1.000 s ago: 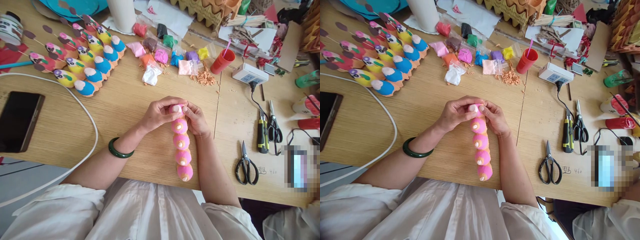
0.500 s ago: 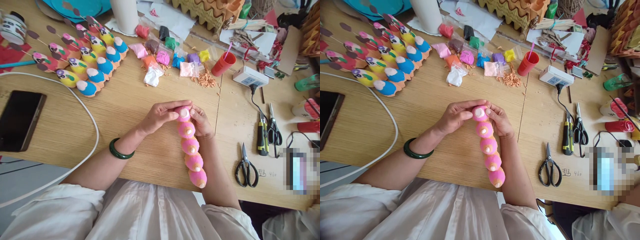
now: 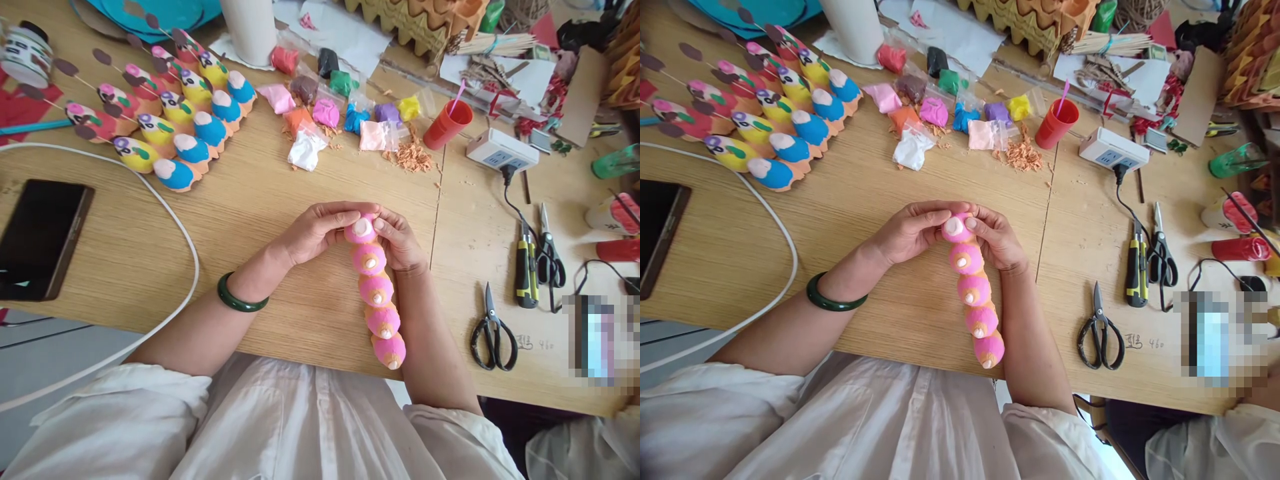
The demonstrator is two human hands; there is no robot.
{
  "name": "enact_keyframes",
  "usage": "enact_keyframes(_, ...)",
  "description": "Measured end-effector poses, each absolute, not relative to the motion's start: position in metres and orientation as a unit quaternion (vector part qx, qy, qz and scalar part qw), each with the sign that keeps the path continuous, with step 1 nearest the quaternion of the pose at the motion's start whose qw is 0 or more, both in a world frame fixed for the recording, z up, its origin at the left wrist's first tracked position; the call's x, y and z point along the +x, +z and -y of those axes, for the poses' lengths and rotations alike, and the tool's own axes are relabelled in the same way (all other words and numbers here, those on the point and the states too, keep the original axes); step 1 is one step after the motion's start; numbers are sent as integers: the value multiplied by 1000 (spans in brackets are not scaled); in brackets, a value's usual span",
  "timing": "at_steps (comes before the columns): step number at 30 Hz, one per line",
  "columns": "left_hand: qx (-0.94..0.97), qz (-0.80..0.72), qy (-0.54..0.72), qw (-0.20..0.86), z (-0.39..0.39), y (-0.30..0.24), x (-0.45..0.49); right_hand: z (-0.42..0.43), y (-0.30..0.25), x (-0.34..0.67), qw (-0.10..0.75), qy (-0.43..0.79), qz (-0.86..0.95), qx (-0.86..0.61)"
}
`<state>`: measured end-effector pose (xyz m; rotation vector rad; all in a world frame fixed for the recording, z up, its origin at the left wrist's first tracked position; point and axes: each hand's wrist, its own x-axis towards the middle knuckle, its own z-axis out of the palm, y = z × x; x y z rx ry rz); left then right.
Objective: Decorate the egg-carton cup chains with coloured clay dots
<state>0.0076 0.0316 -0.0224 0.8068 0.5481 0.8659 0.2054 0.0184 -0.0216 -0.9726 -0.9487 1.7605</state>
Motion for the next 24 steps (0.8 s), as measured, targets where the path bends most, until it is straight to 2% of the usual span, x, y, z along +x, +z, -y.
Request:
enact_keyframes(8, 407, -357, 491, 683, -27, -29, 17, -27, -39, 205, 563, 633, 316, -427)
enact_keyframes(15, 339, -304, 379, 806, -21, -16, 21, -30, -36, 201, 630, 581, 306, -414)
enact_keyframes(20, 363, -307, 402, 783, -17, -1, 24, -28, -32, 192, 639, 564, 328, -408)
enact_keyframes(24, 334, -340, 448, 757, -15, -1, 28, -27, -34, 190, 580, 609, 355, -409)
